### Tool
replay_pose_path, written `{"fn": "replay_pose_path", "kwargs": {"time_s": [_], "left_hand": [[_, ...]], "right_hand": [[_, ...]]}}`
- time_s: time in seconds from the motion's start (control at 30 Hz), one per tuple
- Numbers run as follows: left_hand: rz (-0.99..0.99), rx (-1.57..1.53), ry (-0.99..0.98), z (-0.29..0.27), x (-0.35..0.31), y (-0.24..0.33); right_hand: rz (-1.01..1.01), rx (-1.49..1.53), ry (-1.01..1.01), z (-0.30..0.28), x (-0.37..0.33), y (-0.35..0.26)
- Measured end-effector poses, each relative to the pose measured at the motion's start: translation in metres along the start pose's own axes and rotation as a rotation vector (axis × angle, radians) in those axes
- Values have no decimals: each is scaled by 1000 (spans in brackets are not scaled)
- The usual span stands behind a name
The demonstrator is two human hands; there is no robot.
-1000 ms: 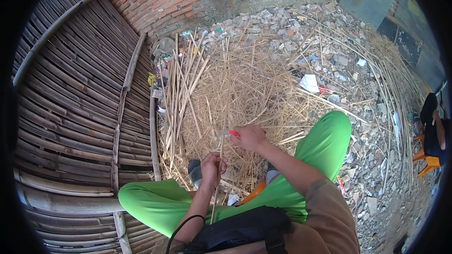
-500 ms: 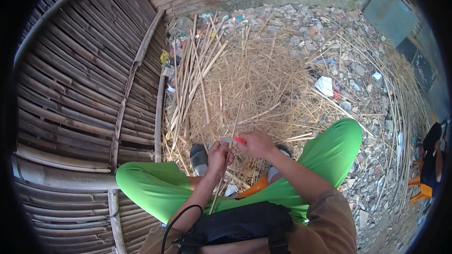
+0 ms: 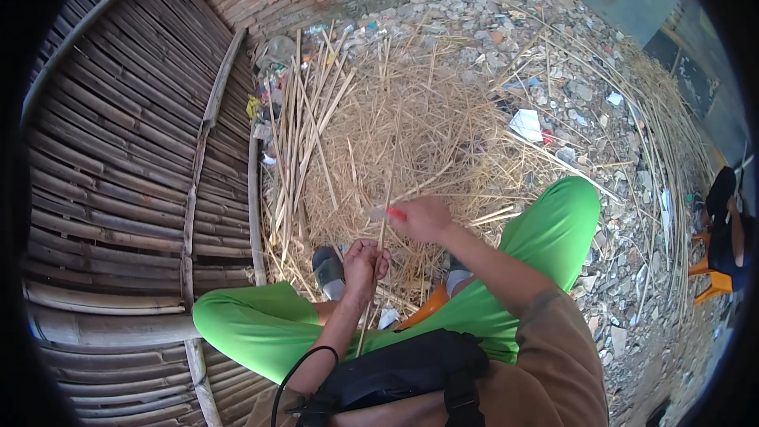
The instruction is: The person scrapes a long bamboo strip using a small handheld blade to refine its surface, handling the strip by hand and turning it over to work on different sections while seated.
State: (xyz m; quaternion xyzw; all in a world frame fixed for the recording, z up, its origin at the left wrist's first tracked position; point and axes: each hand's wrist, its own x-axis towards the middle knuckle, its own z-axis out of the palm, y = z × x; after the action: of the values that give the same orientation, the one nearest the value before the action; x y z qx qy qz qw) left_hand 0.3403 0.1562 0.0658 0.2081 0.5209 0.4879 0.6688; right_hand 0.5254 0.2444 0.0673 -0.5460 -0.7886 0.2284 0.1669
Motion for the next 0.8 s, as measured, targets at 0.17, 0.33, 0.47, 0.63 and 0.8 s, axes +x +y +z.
{"fn": "replay_pose_path", "kwargs": {"time_s": [0.17,0.33,0.47,0.63,0.8], "left_hand": [[-9,-2,-52,0,1,-2],[7,51,-80,11,-4,7],[100,172,-136,3,4,4],[111,334,-187,13,-5,-3],[-51,595,-328,14,-14,2]], "right_hand": [[-1,81,-24,-4,-5,6],[206,359,255,-12,19,33],[241,799,404,50,21,47],[536,913,40,7,6,20],[608,1035,362,7,29,71]]}}
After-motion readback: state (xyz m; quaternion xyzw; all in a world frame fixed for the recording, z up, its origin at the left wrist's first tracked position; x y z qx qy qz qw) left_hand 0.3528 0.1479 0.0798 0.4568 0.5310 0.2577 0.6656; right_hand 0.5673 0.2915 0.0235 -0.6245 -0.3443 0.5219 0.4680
